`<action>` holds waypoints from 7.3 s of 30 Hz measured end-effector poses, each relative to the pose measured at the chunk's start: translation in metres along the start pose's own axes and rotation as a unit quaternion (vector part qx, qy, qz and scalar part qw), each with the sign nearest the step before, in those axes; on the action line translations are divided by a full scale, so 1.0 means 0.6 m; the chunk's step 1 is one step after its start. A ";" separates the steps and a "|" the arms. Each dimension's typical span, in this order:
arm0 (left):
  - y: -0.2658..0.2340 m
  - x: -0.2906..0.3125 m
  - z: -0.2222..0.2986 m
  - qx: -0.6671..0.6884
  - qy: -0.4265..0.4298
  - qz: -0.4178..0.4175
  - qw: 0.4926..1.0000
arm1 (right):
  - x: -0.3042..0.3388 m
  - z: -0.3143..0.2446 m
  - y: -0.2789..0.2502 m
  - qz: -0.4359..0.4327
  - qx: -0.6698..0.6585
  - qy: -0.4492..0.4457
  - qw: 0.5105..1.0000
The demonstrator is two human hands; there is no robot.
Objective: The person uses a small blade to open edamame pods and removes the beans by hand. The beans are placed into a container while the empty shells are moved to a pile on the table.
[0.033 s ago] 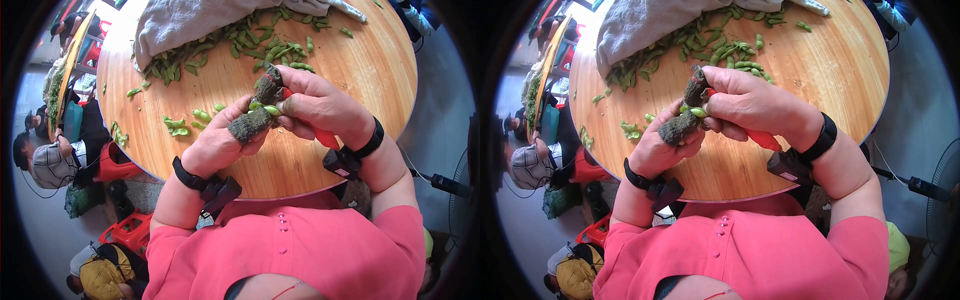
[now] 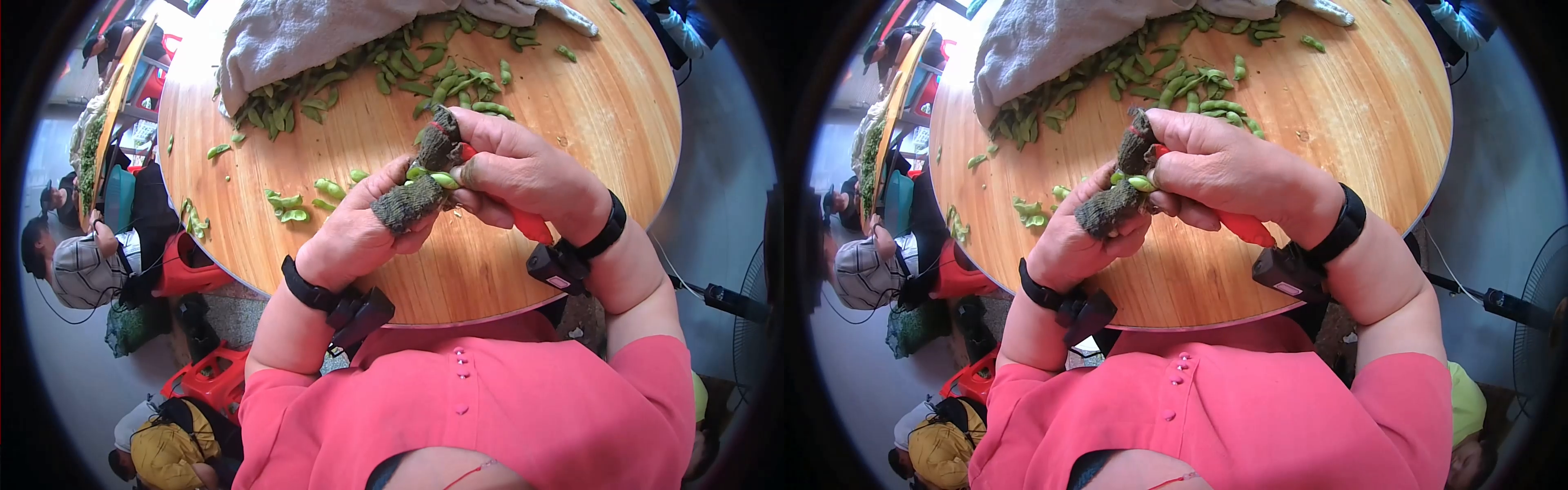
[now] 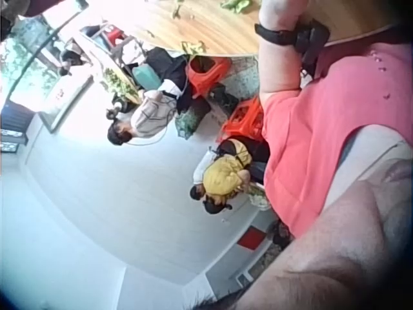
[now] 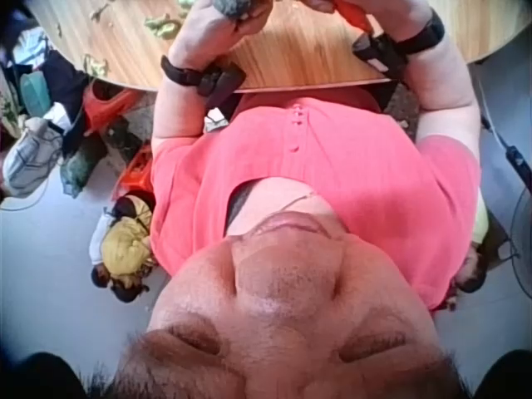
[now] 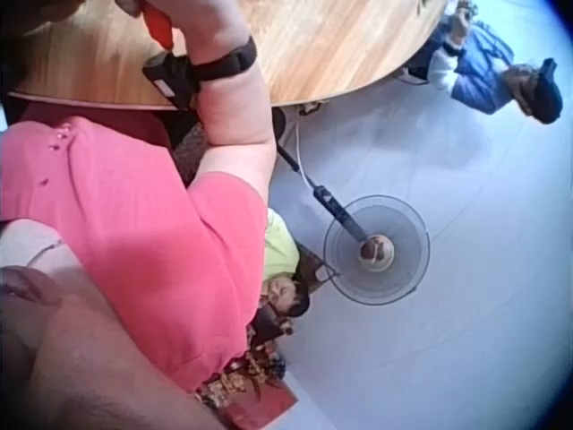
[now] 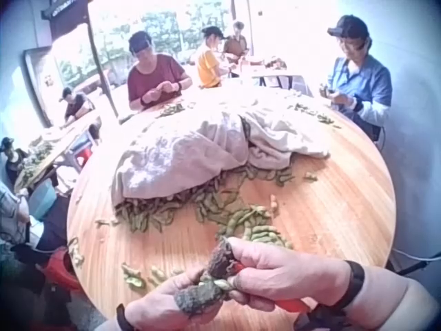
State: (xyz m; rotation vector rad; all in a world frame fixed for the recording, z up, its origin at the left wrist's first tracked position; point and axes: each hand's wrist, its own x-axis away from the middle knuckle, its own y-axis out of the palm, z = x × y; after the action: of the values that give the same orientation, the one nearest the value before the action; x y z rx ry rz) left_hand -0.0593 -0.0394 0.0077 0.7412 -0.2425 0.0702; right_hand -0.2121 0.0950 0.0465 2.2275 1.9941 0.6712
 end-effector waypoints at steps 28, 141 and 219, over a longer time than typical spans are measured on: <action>-0.001 0.024 0.019 -0.360 0.098 0.055 0.926 | -0.010 0.016 -0.005 0.081 0.119 -0.143 0.979; 0.002 -0.064 -0.011 -0.312 0.327 0.117 0.884 | 0.018 0.044 -0.061 0.167 0.672 -0.195 0.695; -0.001 -0.032 -0.016 -0.302 0.046 -0.057 0.950 | 0.014 0.060 -0.045 0.069 0.465 -0.274 0.839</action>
State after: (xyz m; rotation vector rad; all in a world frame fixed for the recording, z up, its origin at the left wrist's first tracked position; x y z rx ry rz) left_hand -0.0759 -0.0325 -0.0041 0.1380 -0.1189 -0.0779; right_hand -0.2231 0.1152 0.0070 2.5363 2.0307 -1.0907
